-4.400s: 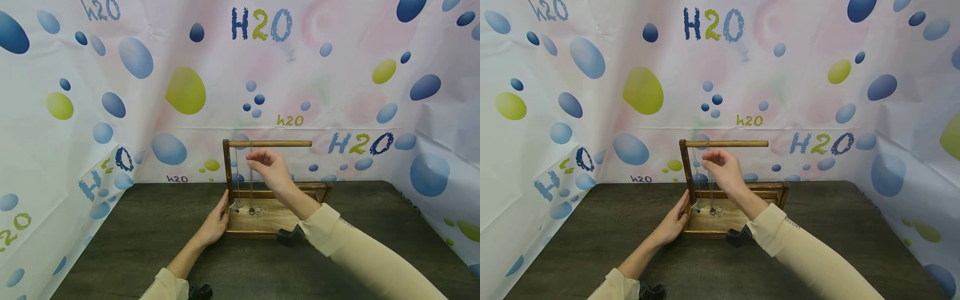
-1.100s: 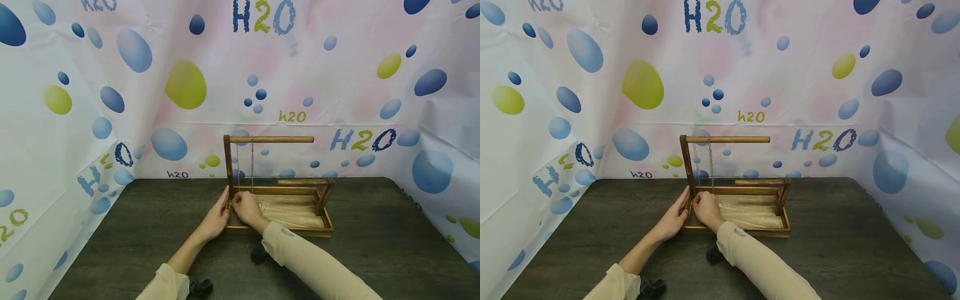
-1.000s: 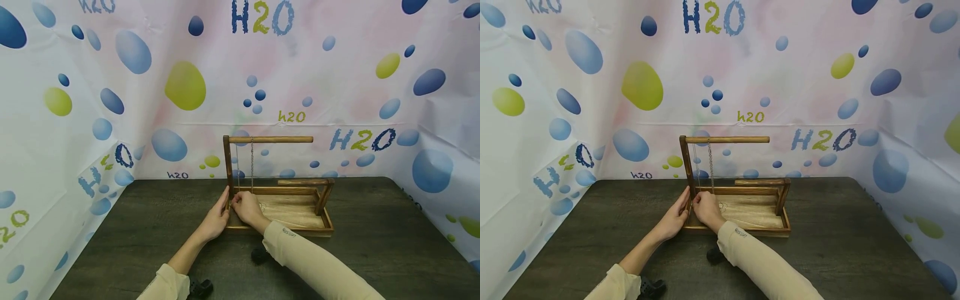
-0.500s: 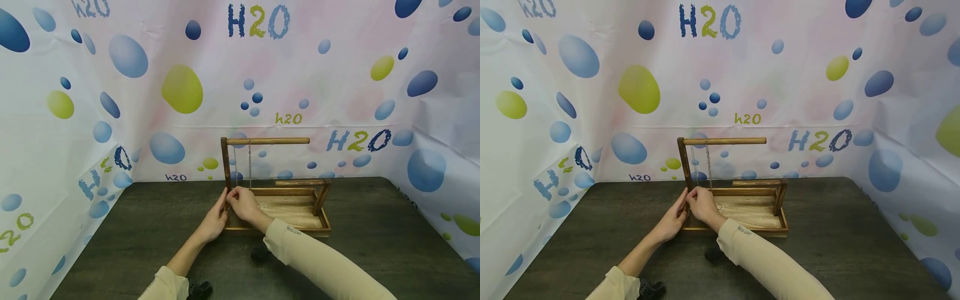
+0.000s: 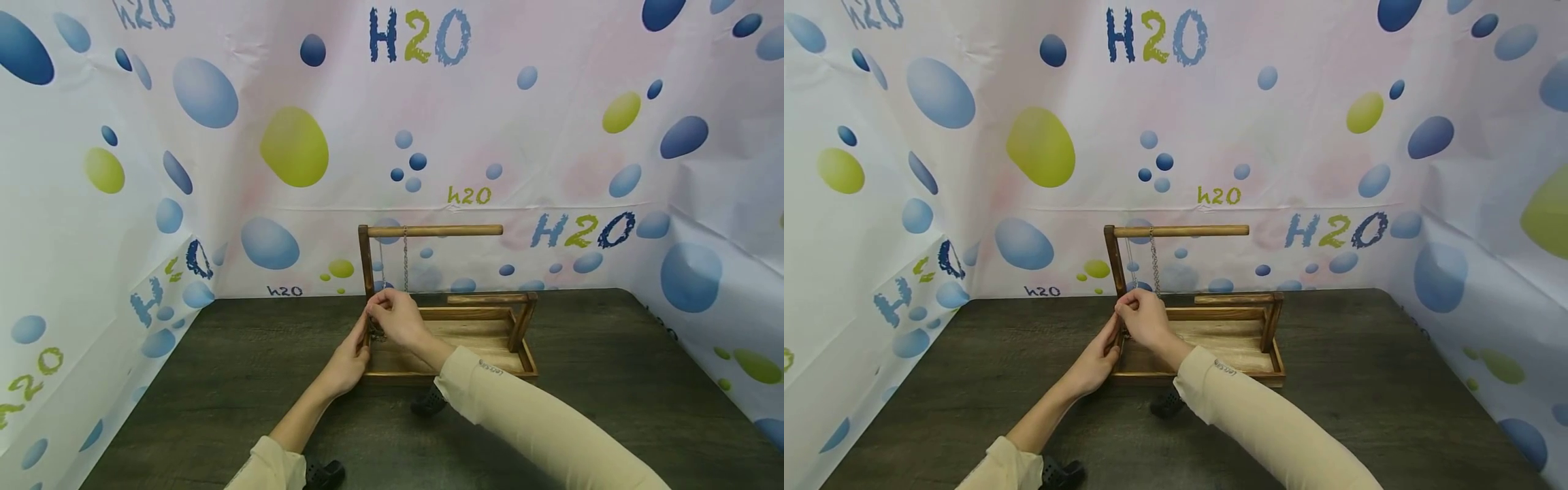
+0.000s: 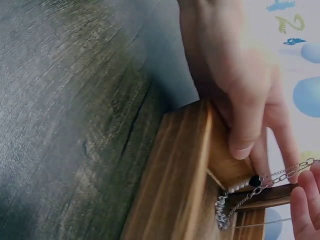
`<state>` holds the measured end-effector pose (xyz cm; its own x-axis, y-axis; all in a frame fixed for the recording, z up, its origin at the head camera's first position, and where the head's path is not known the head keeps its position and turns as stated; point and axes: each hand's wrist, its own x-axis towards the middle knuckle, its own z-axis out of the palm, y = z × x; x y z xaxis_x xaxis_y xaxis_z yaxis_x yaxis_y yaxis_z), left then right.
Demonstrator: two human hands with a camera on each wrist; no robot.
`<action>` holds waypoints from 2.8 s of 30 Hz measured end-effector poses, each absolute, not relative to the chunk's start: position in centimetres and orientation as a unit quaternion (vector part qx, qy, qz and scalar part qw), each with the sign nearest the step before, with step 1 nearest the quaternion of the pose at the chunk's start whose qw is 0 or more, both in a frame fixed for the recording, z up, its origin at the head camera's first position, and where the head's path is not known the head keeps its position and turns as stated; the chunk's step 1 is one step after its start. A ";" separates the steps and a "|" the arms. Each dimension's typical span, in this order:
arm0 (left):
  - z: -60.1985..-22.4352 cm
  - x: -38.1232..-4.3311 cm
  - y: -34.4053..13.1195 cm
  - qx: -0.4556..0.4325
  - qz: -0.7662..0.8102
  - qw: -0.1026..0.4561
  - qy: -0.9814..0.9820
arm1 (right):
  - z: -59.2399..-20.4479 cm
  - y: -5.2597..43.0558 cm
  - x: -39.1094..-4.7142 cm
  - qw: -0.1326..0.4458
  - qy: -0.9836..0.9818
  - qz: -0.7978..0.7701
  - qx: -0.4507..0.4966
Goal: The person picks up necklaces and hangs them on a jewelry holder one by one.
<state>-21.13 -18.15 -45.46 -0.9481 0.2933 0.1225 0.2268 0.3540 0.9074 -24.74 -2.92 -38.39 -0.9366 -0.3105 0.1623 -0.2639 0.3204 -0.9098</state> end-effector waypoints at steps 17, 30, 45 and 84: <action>-45.3 -20.9 -18.1 0.156 0.542 0.027 0.826 | -35.1 -1.7 -24.8 0.018 0.789 -0.588 -0.180; -45.3 -20.9 -18.0 0.158 0.548 0.031 0.821 | -31.8 -0.7 -25.1 0.012 0.761 -0.621 -0.190; -45.4 -20.9 -18.0 0.150 0.530 0.025 0.834 | -29.2 0.1 -25.6 0.007 0.720 -0.666 -0.198; -45.3 -20.5 -18.0 0.152 0.527 0.020 0.836 | -28.1 5.6 -26.4 -0.001 0.708 -0.692 -0.142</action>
